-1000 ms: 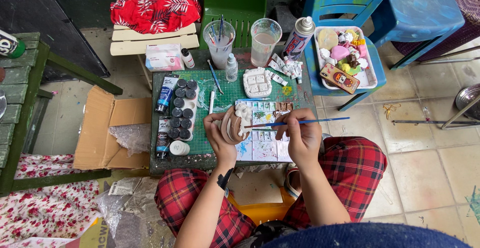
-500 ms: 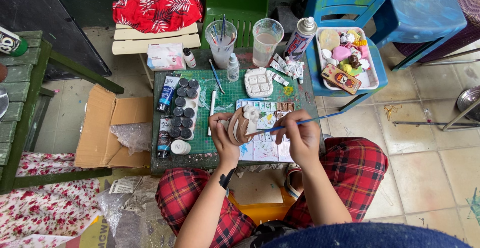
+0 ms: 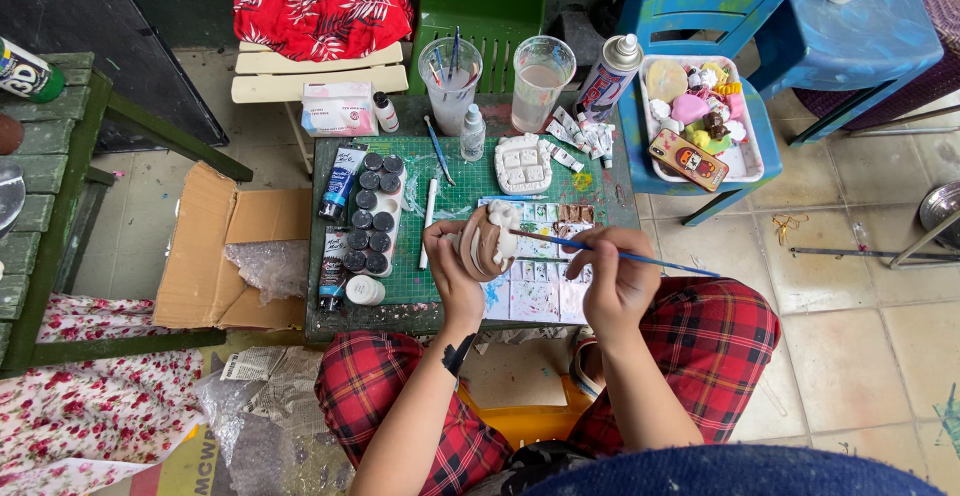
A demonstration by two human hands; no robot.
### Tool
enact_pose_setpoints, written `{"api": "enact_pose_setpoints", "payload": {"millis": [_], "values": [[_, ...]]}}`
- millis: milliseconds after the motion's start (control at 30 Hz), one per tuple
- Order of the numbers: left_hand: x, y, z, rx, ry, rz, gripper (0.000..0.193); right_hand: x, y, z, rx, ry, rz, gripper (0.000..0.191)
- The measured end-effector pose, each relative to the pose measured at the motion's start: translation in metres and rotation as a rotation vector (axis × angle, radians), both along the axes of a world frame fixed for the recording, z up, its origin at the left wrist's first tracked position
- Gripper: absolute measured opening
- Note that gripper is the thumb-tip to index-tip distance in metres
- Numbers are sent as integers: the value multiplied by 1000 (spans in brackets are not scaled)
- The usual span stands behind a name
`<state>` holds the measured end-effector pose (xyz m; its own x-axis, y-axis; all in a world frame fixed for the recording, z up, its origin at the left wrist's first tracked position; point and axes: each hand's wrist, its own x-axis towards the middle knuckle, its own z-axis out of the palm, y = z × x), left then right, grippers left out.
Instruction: The person sits on the floor and paints a white animal figurine mounted on a round base using a brush, applying brown paint to the base and white paint to the figure, dipping the brush into paint containers on the work table and rotating the figurine to reach different sides.
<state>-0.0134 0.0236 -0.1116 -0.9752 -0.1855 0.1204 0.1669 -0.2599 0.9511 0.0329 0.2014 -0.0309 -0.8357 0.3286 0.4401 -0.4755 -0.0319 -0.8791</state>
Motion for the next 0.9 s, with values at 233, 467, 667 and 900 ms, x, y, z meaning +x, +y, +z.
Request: {"api": "enact_pose_setpoints", "payload": {"millis": [233, 467, 667, 900], "values": [[-7, -3, 16, 191, -153, -64, 48, 28, -16, -15, 188, 105, 85, 8], [-11, 0, 15, 288, -177, -39, 49, 28, -25, -26, 123, -18, 90, 7], [-9, -4, 4, 246, -169, -7, 46, 25, -28, -31, 54, -37, 51, 6], [-3, -4, -6, 200, -85, 14, 45, 25, -37, -17, 97, 63, -21, 6]]}}
